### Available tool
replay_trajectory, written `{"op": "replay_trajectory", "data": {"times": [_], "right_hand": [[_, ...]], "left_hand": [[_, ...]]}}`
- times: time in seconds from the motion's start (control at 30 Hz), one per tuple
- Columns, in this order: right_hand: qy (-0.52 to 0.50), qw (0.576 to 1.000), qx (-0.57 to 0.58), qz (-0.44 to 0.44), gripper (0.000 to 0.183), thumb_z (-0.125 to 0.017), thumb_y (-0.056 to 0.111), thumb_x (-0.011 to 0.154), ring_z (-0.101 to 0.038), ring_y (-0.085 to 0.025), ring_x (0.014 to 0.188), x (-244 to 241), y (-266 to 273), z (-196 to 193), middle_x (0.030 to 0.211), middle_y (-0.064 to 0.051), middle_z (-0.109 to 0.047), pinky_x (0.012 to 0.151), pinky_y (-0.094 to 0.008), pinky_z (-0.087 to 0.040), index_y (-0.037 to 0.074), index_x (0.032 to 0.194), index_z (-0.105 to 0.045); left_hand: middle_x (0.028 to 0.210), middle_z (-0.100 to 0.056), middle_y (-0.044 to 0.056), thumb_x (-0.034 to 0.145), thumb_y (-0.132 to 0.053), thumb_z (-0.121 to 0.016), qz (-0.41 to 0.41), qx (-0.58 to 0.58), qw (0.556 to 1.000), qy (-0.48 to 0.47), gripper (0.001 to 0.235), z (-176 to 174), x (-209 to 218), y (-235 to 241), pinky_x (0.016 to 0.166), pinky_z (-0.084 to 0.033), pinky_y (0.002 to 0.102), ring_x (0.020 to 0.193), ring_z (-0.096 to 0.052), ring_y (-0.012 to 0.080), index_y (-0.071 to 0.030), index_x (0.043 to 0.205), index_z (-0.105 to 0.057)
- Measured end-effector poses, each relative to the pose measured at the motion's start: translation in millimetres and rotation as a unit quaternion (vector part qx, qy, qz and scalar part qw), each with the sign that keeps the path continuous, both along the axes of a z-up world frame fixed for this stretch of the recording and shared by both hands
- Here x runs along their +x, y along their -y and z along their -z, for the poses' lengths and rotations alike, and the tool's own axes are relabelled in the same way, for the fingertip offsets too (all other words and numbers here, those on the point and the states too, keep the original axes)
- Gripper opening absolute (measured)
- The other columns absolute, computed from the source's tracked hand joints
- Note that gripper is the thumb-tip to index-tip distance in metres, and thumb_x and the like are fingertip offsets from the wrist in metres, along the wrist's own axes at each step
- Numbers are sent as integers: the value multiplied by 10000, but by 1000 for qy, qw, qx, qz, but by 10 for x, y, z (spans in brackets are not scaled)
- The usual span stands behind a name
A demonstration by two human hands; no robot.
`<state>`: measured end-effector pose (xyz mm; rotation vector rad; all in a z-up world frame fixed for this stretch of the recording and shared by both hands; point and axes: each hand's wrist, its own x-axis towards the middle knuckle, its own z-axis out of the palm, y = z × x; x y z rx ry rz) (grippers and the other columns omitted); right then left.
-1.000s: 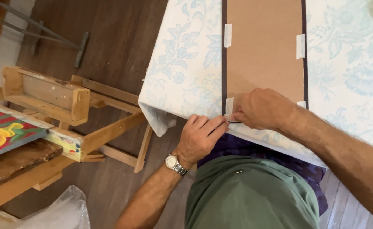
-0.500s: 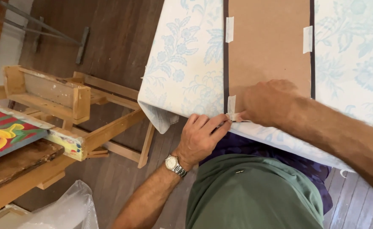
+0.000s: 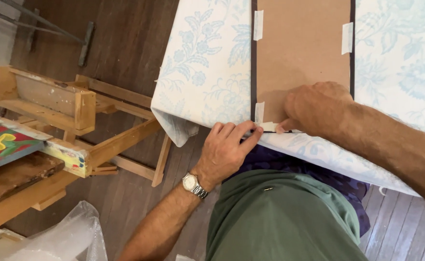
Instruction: Applying small pieces of masking tape to the edges of wooden boards to secure a backing or surface.
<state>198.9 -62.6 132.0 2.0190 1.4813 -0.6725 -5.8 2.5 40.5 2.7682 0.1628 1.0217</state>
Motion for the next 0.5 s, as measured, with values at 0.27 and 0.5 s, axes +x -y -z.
{"op": "replay_trajectory", "data": {"times": [0.27,0.5], "right_hand": [[-41,999,4,23,438,-682,500,923,-776,-341,1046,30,27,-4,957,-140,-809,879,-471,-620,106,1077,-796],[-45,999,6,23,476,-664,517,929,-756,-362,1095,83,64,56,1026,-151,-804,911,-498,-602,100,1131,-776]], "left_hand": [[1048,-564,90,1069,-183,-561,-43,-54,996,-51,210,-78,34,96,660,-420,374,761,-588,273,-64,1199,-676],[1027,-536,87,1030,-190,-618,-39,-77,994,-74,203,-61,46,106,644,-412,399,800,-583,307,-52,1154,-702]]}}
